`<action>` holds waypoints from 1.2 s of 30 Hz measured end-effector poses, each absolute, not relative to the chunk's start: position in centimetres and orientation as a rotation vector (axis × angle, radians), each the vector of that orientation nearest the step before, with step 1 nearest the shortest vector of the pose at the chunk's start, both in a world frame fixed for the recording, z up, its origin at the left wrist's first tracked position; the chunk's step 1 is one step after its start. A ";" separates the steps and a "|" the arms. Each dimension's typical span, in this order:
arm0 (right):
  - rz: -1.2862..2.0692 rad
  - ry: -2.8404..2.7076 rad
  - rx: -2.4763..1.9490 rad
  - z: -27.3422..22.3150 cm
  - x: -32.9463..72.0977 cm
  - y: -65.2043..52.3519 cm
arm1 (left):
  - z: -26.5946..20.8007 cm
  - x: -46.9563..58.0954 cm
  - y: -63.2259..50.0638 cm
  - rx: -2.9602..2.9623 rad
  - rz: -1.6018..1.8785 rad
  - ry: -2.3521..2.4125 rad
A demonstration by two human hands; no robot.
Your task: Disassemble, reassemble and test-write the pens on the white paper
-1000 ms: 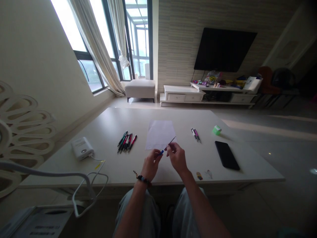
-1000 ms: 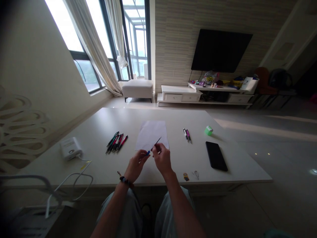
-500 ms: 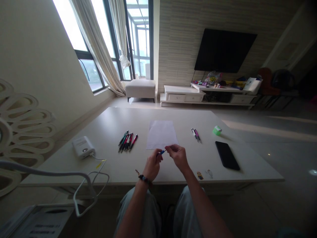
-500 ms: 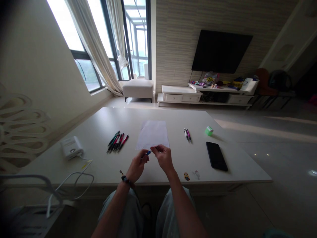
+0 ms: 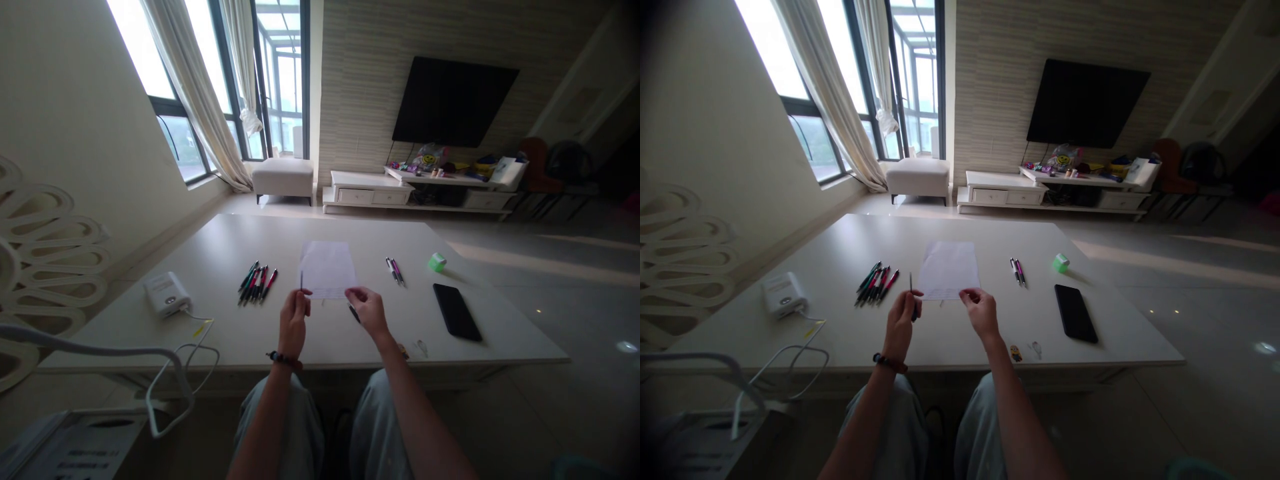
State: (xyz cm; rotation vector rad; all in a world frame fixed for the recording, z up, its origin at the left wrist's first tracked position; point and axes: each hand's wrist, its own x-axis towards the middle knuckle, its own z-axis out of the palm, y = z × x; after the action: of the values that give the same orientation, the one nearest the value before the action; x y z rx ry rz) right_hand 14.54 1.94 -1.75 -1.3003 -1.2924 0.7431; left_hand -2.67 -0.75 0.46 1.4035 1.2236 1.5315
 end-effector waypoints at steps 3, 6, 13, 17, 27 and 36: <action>0.567 -1.611 -1.525 -2.8 13.3 2.7 | 0.6 -2.9 -0.7 1.224 1.644 1.152; 0.450 -1.820 -1.684 -3.1 11.2 3.5 | 0.5 -2.9 -0.7 1.208 1.646 1.147; 0.409 -1.902 -1.785 -3.5 9.1 4.6 | 0.1 -2.9 -0.6 1.275 1.597 1.253; 0.444 -1.855 -1.740 -3.9 9.0 4.5 | -0.5 -2.9 -0.3 1.314 1.531 1.318; 0.726 -1.175 -1.216 -1.5 10.3 4.3 | -1.4 -2.6 -0.3 1.531 1.196 1.540; 0.816 -1.008 -1.008 0.3 10.9 2.9 | -0.8 -2.1 -0.7 1.679 1.107 1.543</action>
State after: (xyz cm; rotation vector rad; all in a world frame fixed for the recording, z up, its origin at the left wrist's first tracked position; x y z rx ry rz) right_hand 10.87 2.90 0.25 -1.0076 -1.0078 0.8157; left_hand -2.13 -0.71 -0.81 1.6787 1.5433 1.1070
